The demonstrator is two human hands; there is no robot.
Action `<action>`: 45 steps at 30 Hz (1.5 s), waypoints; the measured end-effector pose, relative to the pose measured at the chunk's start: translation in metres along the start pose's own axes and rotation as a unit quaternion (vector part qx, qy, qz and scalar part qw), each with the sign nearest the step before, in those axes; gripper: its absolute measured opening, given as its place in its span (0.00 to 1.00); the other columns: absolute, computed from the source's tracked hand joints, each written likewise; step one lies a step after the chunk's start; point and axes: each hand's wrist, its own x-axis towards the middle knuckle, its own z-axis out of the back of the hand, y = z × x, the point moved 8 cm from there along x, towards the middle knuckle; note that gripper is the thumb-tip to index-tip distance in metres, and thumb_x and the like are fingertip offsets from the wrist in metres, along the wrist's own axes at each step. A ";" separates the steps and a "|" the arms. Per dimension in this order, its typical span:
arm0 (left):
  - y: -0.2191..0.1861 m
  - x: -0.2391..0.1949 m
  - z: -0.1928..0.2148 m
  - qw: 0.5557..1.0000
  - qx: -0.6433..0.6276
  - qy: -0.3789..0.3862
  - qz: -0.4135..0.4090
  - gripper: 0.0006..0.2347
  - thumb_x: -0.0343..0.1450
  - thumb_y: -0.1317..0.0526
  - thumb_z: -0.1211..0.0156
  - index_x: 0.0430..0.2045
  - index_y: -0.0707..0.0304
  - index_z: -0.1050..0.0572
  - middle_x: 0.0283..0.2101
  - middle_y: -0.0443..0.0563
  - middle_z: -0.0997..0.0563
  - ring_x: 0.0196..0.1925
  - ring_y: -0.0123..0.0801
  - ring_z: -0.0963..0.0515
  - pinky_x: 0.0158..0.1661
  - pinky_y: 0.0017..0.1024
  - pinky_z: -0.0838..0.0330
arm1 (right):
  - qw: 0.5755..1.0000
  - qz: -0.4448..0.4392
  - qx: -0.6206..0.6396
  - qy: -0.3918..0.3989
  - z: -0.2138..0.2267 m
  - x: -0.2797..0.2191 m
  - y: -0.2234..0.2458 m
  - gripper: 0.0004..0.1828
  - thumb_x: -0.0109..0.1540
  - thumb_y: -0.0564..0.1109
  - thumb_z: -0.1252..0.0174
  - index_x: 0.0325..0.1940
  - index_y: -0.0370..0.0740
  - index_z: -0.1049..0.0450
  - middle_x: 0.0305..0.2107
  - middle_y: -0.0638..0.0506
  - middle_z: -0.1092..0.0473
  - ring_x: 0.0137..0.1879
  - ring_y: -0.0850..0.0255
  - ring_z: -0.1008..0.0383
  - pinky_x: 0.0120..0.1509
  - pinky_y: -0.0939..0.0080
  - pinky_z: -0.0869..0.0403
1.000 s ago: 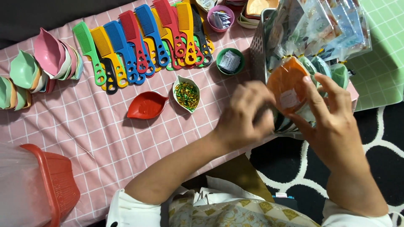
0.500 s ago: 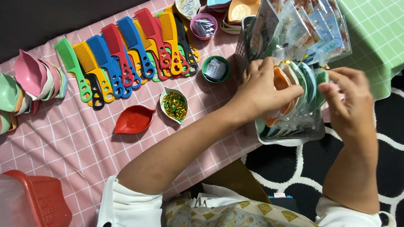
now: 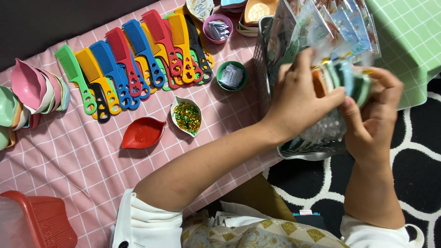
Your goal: The person packages small colorful objects into plastic bags by hand, placing one item in each bag and then sealing it with a small adhesive strip before placing the finished packages into a grey basket.
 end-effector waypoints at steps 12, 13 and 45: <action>0.023 -0.002 0.006 0.992 -0.054 0.007 -0.112 0.25 0.65 0.43 0.60 0.54 0.50 0.49 0.55 0.60 0.37 0.48 0.45 0.27 0.42 0.38 0.23 | 0.998 -0.052 0.018 -0.028 0.011 -0.016 -0.033 0.31 0.61 0.39 0.52 0.64 0.37 0.57 0.49 0.38 0.44 0.52 0.54 0.40 0.56 0.62 0.36; 0.022 -0.004 0.004 0.992 -0.054 0.008 -0.112 0.25 0.65 0.43 0.60 0.54 0.50 0.49 0.55 0.60 0.37 0.48 0.45 0.27 0.42 0.38 0.23 | 0.998 -0.053 0.018 -0.028 0.011 -0.017 -0.033 0.31 0.61 0.39 0.52 0.64 0.37 0.57 0.49 0.38 0.44 0.52 0.54 0.40 0.56 0.62 0.36; 0.026 -0.041 -0.016 0.998 -0.038 0.044 0.009 0.42 0.57 0.33 0.79 0.57 0.62 0.75 0.65 0.58 0.79 0.69 0.51 0.71 0.58 0.57 0.68 | 0.982 -0.122 -0.078 0.123 0.020 -0.024 -0.051 0.22 0.62 0.40 0.60 0.58 0.27 0.45 0.55 0.40 0.48 0.64 0.55 0.50 0.67 0.58 0.50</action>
